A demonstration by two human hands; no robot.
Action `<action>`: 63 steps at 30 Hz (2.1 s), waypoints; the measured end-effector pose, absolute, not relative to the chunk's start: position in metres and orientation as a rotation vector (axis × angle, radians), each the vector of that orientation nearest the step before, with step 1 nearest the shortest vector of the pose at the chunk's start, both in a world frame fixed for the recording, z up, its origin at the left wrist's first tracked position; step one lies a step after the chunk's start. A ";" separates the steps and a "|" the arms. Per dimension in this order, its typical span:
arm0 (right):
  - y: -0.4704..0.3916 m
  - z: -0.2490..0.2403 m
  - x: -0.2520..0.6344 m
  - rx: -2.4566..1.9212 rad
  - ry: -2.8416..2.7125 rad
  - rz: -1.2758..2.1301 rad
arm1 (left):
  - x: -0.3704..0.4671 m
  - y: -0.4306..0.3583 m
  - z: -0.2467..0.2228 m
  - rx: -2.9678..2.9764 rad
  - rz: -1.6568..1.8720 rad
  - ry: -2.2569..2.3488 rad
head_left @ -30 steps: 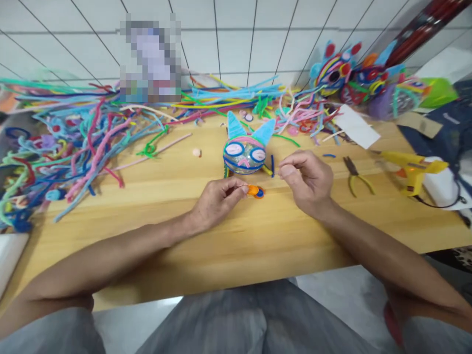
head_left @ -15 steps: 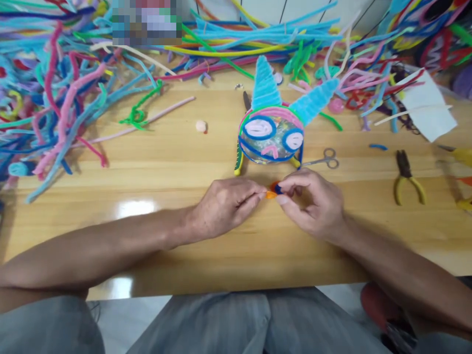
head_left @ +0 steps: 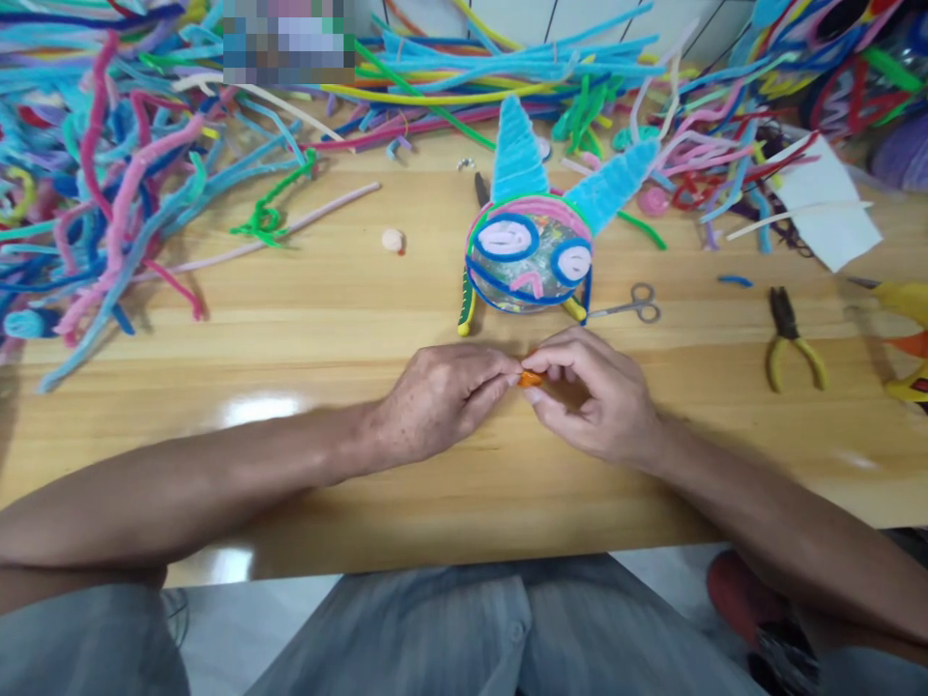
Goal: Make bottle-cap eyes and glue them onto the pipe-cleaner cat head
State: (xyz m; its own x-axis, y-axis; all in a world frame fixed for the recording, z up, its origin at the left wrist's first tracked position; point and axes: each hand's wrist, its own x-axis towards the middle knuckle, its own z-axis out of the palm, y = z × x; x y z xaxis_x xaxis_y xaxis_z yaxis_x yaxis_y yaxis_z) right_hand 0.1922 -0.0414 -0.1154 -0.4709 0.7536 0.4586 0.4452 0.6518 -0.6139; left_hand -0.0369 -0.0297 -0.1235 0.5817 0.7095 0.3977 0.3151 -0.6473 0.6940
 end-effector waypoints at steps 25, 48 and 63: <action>-0.041 -0.116 0.195 -0.970 -2.119 0.520 | -0.036 -0.029 -0.122 2.226 0.914 0.799; -0.042 -0.116 0.196 -0.956 -2.130 0.507 | -0.036 -0.029 -0.121 2.214 0.916 0.804; -0.041 -0.113 0.195 -0.955 -2.126 0.509 | -0.036 -0.029 -0.125 2.228 0.939 0.805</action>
State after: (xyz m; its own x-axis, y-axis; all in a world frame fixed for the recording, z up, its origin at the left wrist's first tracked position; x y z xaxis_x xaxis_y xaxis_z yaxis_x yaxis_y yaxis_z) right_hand 0.1946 -0.0413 -0.1129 -0.4509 0.7626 0.4638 0.4696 0.6446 -0.6033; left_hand -0.0356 -0.0294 -0.1247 0.5691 0.7111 0.4129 0.2992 -0.6469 0.7014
